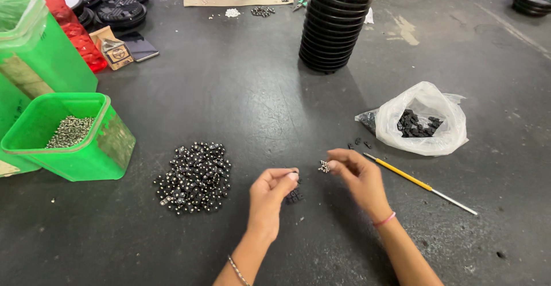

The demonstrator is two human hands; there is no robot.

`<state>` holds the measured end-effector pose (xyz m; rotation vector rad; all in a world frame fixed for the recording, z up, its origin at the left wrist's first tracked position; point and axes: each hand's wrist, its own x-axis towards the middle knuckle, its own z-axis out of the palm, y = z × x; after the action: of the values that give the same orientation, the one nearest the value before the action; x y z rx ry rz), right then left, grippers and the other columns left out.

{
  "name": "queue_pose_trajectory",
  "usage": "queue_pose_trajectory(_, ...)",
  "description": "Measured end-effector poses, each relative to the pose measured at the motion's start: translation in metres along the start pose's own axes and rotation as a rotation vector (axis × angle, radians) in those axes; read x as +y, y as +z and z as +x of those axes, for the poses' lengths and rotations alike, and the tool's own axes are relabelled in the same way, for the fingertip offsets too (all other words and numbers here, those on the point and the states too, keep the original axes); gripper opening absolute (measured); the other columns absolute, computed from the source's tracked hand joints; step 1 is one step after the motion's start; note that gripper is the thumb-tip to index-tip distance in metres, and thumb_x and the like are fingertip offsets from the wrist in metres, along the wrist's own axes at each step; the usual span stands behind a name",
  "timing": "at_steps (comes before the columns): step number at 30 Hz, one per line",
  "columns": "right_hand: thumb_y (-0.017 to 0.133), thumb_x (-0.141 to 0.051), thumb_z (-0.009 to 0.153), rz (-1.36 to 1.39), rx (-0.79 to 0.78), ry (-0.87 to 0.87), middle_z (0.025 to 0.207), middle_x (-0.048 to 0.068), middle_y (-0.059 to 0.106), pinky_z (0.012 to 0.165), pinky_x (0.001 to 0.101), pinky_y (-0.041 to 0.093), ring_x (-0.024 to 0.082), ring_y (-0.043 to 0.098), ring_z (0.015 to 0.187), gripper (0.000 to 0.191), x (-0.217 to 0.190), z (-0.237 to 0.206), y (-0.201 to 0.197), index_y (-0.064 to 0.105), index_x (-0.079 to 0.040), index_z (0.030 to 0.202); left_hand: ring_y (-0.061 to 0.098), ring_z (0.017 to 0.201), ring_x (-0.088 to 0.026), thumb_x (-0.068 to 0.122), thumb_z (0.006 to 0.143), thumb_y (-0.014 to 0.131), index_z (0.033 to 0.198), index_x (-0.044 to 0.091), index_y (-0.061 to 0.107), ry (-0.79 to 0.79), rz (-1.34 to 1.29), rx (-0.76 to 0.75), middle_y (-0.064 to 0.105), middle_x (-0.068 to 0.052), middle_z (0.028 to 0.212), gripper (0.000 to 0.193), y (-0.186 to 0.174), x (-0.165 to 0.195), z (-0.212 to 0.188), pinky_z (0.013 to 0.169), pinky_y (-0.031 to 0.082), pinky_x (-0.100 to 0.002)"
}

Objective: The person sits at a workbench assembling small black plastic components, picking individual pieces from a pile and pressing metal pins into them by hand, placing completed pieces in a small pile. Another worker across the table assembles black plastic discs.

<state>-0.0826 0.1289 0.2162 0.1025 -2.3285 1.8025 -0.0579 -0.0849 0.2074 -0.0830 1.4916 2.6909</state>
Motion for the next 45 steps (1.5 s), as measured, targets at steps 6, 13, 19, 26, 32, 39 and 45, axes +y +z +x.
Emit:
queue_pose_trajectory(6,0.076,-0.013,0.086,-0.531,0.023,-0.177,0.09,0.006,0.073,0.069,0.0309,0.054,0.019,0.069,0.073,0.015,0.002,-0.002,-0.003,0.077,-0.009,0.1,0.071,0.094,-0.014,0.008,0.092,0.07,0.109,0.0,0.069,-0.056,-0.119,0.028,0.075,-0.009,0.103,0.019,-0.008,-0.004,0.005,0.09,0.059,-0.03)
queue_pose_trajectory(13,0.075,-0.013,0.085,-0.603,-0.017,-0.219,0.091,0.005,0.07,0.068,0.0313,0.055,0.021,0.071,0.074,0.014,-0.003,-0.004,0.007,0.077,-0.011,0.099,0.068,0.089,-0.01,0.012,0.092,0.07,0.113,0.002,0.075,-0.089,-0.134,0.004,0.074,-0.006,0.101,0.023,-0.012,-0.011,0.008,0.087,0.056,-0.026)
queue_pose_trajectory(19,0.071,-0.009,0.091,-0.232,0.01,-0.12,0.092,0.003,0.075,0.076,0.0267,0.058,0.011,0.073,0.082,0.012,0.002,-0.004,0.006,0.07,-0.001,0.1,0.067,0.081,-0.011,0.009,0.091,0.073,0.104,0.0,0.074,-0.041,-0.031,0.021,0.077,-0.007,0.093,0.016,-0.013,-0.014,0.009,0.079,0.056,-0.027)
queue_pose_trajectory(26,0.071,-0.005,0.092,0.252,-0.122,0.017,0.092,0.003,0.073,0.077,0.0274,0.058,0.01,0.069,0.083,0.01,0.016,-0.004,0.01,0.067,-0.001,0.1,0.065,0.077,-0.012,0.003,0.091,0.072,0.095,0.0,0.073,0.052,0.035,0.02,0.075,-0.007,0.088,0.005,-0.013,-0.015,0.01,0.074,0.054,-0.028)
queue_pose_trajectory(32,0.074,-0.004,0.089,0.251,-0.16,0.101,0.093,0.004,0.075,0.078,0.0287,0.059,0.011,0.071,0.084,0.017,0.013,-0.009,0.015,0.074,0.002,0.106,0.065,0.076,-0.011,0.004,0.093,0.07,0.095,0.0,0.072,0.062,0.078,0.047,0.074,-0.006,0.086,0.005,-0.011,-0.014,0.009,0.072,0.053,-0.027)
queue_pose_trajectory(39,0.072,-0.005,0.091,0.223,-0.169,0.052,0.097,0.006,0.078,0.081,0.0284,0.06,0.013,0.073,0.088,0.021,0.003,-0.014,0.02,0.076,0.003,0.11,0.07,0.078,-0.009,0.005,0.089,0.072,0.104,-0.001,0.078,0.078,0.264,0.05,0.079,-0.006,0.09,0.017,-0.004,-0.012,0.005,0.073,0.059,-0.025)
queue_pose_trajectory(45,0.069,-0.006,0.092,0.232,-0.17,0.041,0.096,0.005,0.077,0.081,0.0287,0.06,0.013,0.073,0.087,0.017,-0.001,-0.016,0.024,0.075,0.001,0.106,0.071,0.077,-0.01,0.007,0.087,0.075,0.105,-0.001,0.078,0.041,0.276,0.068,0.078,-0.006,0.089,0.02,0.001,-0.011,0.002,0.074,0.061,-0.026)
